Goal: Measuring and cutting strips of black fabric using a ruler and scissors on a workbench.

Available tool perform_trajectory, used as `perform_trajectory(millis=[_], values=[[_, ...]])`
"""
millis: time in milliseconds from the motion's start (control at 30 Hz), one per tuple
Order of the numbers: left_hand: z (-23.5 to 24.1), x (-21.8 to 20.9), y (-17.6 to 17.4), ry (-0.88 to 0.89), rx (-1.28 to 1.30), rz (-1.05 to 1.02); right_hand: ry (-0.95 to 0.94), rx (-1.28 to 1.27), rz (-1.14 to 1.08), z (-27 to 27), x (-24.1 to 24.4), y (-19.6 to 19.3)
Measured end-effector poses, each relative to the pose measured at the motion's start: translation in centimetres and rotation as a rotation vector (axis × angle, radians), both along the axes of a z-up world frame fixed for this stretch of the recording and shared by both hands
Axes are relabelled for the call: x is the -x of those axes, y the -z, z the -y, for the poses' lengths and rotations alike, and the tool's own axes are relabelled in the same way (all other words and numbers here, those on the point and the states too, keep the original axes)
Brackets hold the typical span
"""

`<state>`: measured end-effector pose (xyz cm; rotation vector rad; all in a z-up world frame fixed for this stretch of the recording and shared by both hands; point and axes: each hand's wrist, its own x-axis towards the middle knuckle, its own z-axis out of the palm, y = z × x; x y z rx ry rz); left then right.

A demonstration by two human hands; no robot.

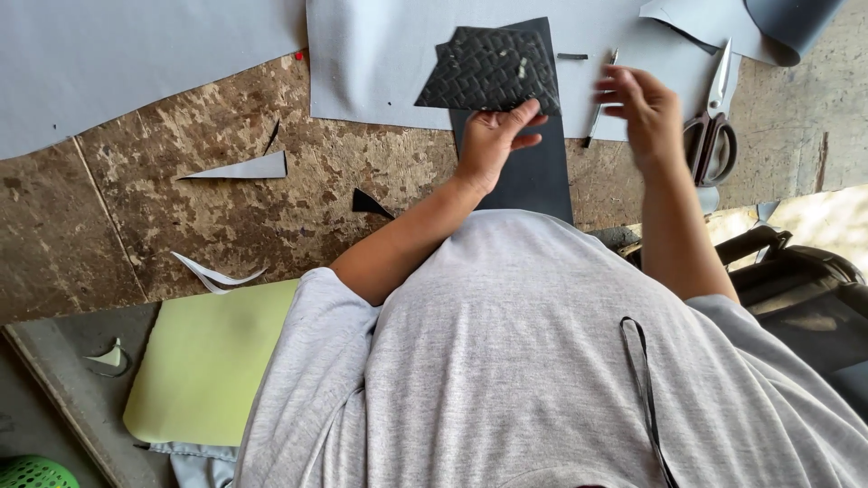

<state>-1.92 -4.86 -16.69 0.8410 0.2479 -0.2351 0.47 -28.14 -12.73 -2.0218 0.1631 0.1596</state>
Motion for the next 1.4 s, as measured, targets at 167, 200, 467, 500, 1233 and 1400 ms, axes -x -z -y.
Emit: perform_trajectory(millis=[167, 200, 467, 500, 1233, 1400], values=[[-1.2, 0.6, -1.2, 0.194, -0.194, -0.058, -0.119, -0.559, -0.126, -5.0, -2.4, -0.1], [-2.0, 0.6, -1.3, 0.265, -0.239, -0.045, -0.13, -0.547, -0.145, -5.0, -2.9, 0.3], [-9.9, -0.5, 3.2, 0.063, -0.271, -0.059, -0.231, -0.32, -0.123, -4.5, -4.0, 1.2], [-10.5, -0.7, 3.1, 0.05, -0.367, -0.085, -0.332, -0.136, 0.21, -4.9, -3.9, 0.3], [-9.4, -3.9, 11.6, 0.185, -1.663, 0.889, -0.742, 0.438, 0.456, -4.6, -3.1, 9.4], [-10.6, -0.4, 11.4, 0.086, -1.615, 0.771, -0.681, 0.354, 0.415, -4.9, 0.0, 10.6]])
